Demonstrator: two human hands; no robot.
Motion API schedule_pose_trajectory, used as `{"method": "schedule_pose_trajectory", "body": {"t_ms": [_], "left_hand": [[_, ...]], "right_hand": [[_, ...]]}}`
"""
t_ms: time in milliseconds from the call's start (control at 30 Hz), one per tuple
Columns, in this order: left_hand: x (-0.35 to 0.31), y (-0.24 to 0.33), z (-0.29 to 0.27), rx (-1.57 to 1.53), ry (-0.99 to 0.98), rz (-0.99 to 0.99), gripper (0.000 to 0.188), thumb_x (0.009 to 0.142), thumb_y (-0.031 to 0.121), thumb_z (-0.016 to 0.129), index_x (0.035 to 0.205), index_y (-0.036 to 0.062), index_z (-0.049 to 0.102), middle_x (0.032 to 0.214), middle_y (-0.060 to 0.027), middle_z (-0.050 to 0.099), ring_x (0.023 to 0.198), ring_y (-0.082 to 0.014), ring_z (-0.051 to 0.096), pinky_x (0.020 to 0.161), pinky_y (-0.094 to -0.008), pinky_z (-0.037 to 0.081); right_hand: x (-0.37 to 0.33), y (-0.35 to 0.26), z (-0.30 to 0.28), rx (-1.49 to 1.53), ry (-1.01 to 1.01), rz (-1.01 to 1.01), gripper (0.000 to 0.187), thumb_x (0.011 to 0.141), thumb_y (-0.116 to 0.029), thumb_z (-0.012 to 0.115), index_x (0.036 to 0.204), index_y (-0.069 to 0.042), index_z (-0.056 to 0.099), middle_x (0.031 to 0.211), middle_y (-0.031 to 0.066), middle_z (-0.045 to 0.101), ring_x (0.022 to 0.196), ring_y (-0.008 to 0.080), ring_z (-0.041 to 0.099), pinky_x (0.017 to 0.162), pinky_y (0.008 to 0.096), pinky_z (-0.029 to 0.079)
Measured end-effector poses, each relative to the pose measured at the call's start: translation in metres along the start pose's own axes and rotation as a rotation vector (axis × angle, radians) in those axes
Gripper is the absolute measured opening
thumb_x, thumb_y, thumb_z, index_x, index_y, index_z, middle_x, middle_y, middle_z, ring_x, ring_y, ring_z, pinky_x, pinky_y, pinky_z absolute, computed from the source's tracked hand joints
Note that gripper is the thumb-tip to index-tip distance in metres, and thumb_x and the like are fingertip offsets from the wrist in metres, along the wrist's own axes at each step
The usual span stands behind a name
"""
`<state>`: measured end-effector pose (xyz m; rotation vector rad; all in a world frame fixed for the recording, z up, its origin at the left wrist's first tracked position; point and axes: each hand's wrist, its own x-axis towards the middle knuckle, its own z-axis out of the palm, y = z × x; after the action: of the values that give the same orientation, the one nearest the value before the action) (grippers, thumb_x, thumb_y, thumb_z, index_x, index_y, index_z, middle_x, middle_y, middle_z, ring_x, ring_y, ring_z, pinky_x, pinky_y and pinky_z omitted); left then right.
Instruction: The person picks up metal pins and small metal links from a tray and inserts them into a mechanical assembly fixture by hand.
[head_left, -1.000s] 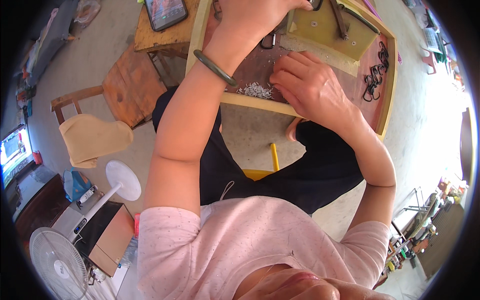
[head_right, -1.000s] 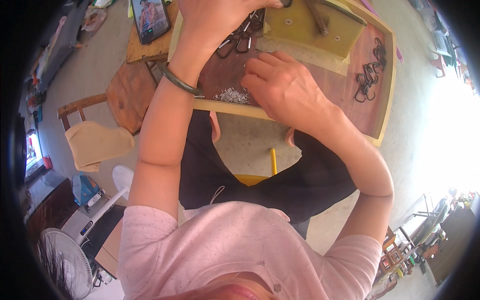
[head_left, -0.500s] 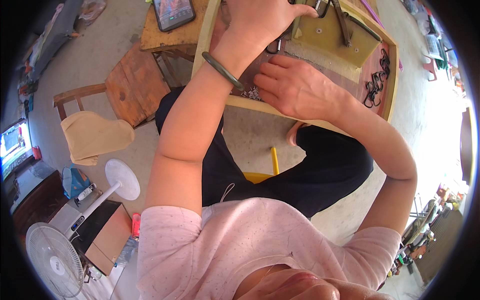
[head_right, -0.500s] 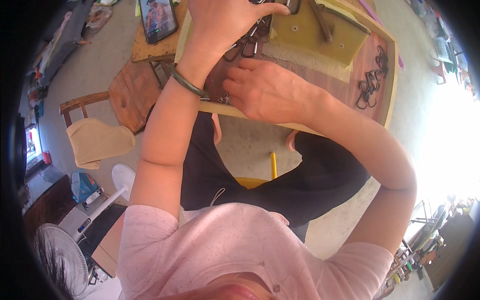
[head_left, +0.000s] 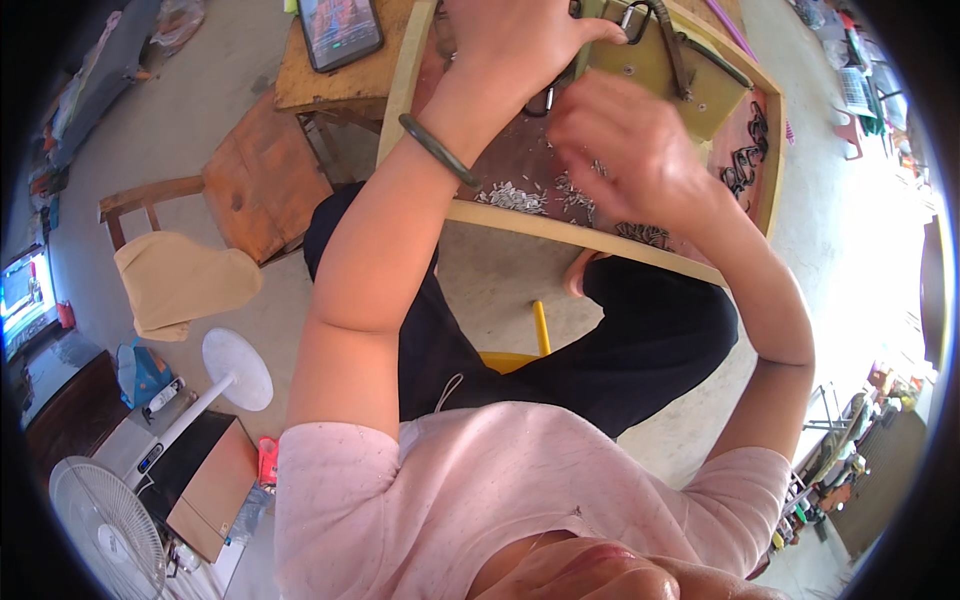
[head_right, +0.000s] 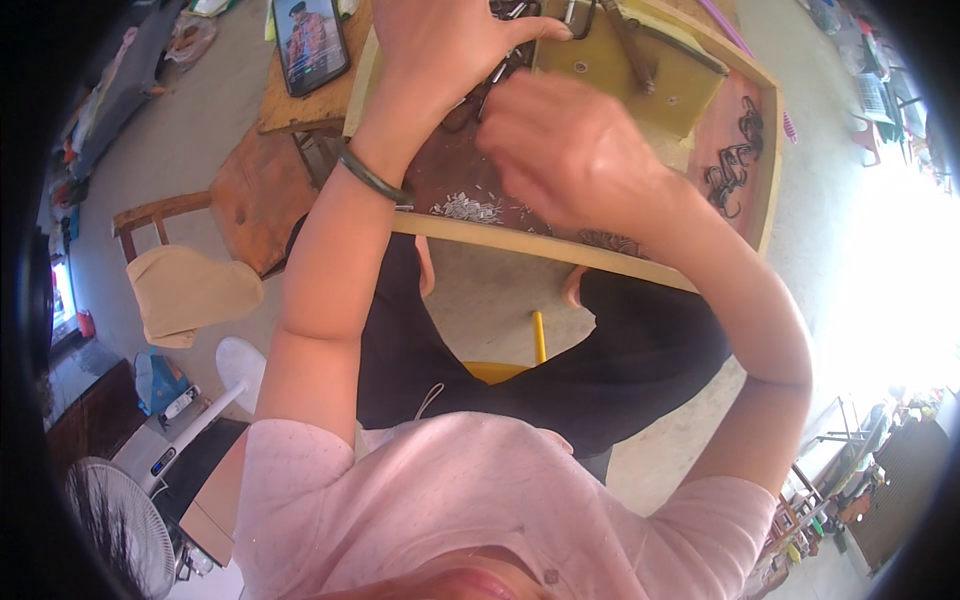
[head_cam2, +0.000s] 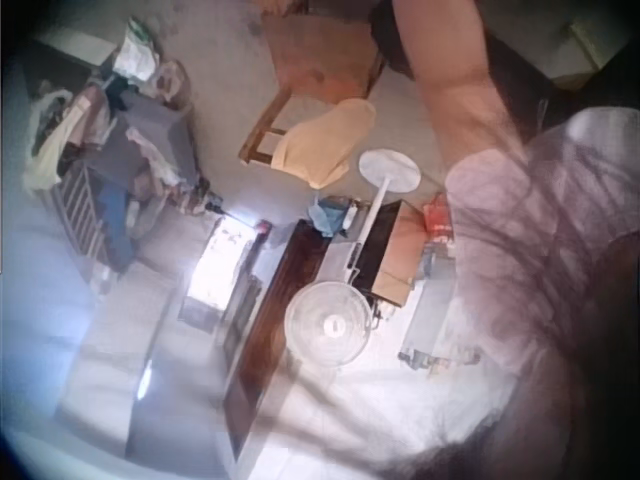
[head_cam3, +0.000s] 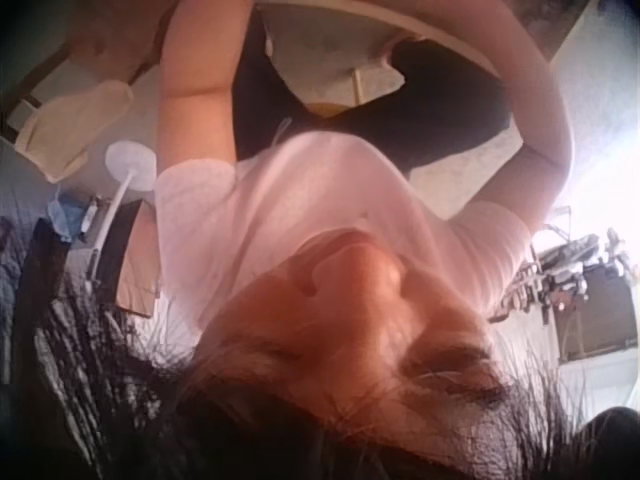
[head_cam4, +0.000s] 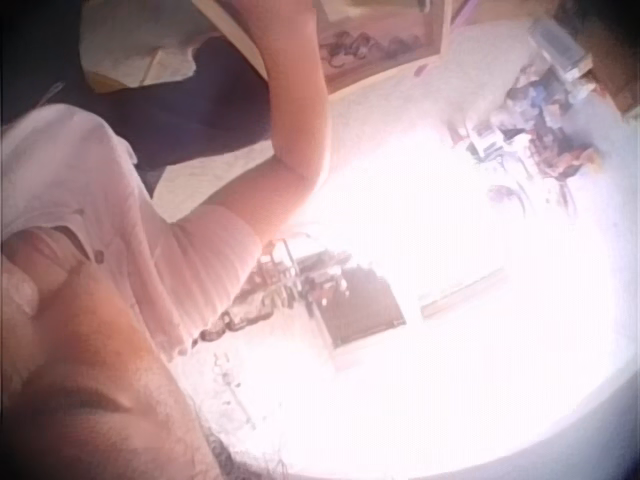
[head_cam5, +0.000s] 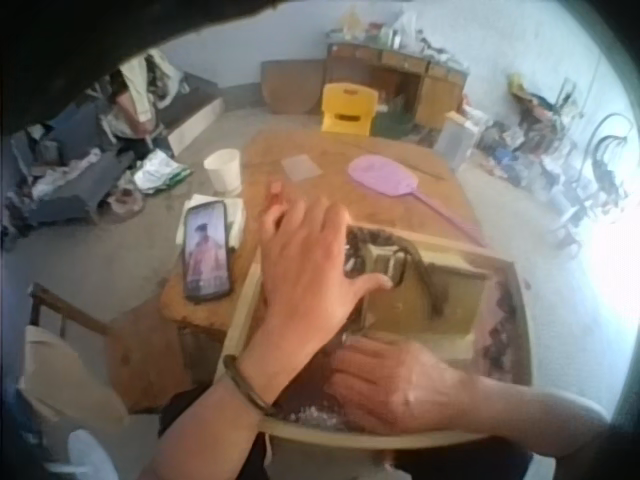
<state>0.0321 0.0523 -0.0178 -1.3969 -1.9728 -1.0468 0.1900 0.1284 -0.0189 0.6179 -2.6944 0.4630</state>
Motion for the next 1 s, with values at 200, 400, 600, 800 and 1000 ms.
{"method": "schedule_pose_trajectory", "body": {"t_ms": [200, 400, 600, 800, 1000], "left_hand": [[-0.001, 0.002, -0.003, 0.037, -0.032, -0.033, 0.058, 0.061, 0.035, 0.096, 0.097, 0.0079, 0.06, 0.1, -0.0106, 0.061, 0.107, -0.0302, 0.057, 0.102, -0.0469, 0.036], [-0.001, 0.002, -0.006, 0.0, -0.031, -0.016, 0.056, 0.06, 0.03, 0.096, 0.096, 0.0077, 0.059, 0.098, -0.0112, 0.061, 0.107, -0.0312, 0.057, 0.102, -0.0468, 0.037], [-0.002, 0.0, -0.006, 0.004, -0.01, 0.01, 0.057, 0.059, 0.031, 0.096, 0.095, 0.0069, 0.059, 0.099, -0.0127, 0.06, 0.108, -0.0324, 0.057, 0.103, -0.0479, 0.036], [-0.001, 0.0, -0.006, -0.008, -0.002, 0.021, 0.057, 0.06, 0.031, 0.096, 0.095, 0.0062, 0.059, 0.099, -0.013, 0.06, 0.108, -0.0326, 0.057, 0.104, -0.048, 0.036], [-0.002, -0.001, -0.005, -0.011, 0.018, 0.022, 0.057, 0.06, 0.031, 0.095, 0.096, 0.0068, 0.059, 0.099, -0.0128, 0.06, 0.108, -0.0321, 0.057, 0.104, -0.0476, 0.036]], "right_hand": [[-0.003, 0.025, -0.051, -0.056, 0.272, 0.486, 0.022, 0.083, 0.005, 0.068, 0.104, -0.002, 0.066, 0.099, 0.0167, 0.065, 0.094, 0.0357, 0.065, 0.083, 0.0408, 0.052], [0.0, 0.061, -0.044, -0.276, 0.391, 0.302, 0.018, 0.081, 0.007, 0.07, 0.095, -0.001, 0.065, 0.103, 0.0165, 0.06, 0.096, 0.0336, 0.064, 0.083, 0.0398, 0.051], [0.0, 0.062, -0.039, -0.276, 0.405, 0.257, 0.017, 0.083, 0.007, 0.071, 0.097, -0.002, 0.066, 0.11, 0.0166, 0.059, 0.097, 0.0335, 0.064, 0.083, 0.0395, 0.052], [-0.001, 0.061, -0.038, -0.257, 0.389, 0.289, 0.018, 0.083, 0.006, 0.072, 0.097, -0.002, 0.066, 0.111, 0.0166, 0.059, 0.098, 0.0335, 0.064, 0.083, 0.039, 0.052], [0.022, 0.048, -0.044, -0.549, 0.293, 0.172, 0.017, 0.076, -0.001, 0.073, 0.089, -0.006, 0.063, 0.107, 0.0125, 0.061, 0.093, 0.0343, 0.062, 0.08, 0.0426, 0.051]]}}
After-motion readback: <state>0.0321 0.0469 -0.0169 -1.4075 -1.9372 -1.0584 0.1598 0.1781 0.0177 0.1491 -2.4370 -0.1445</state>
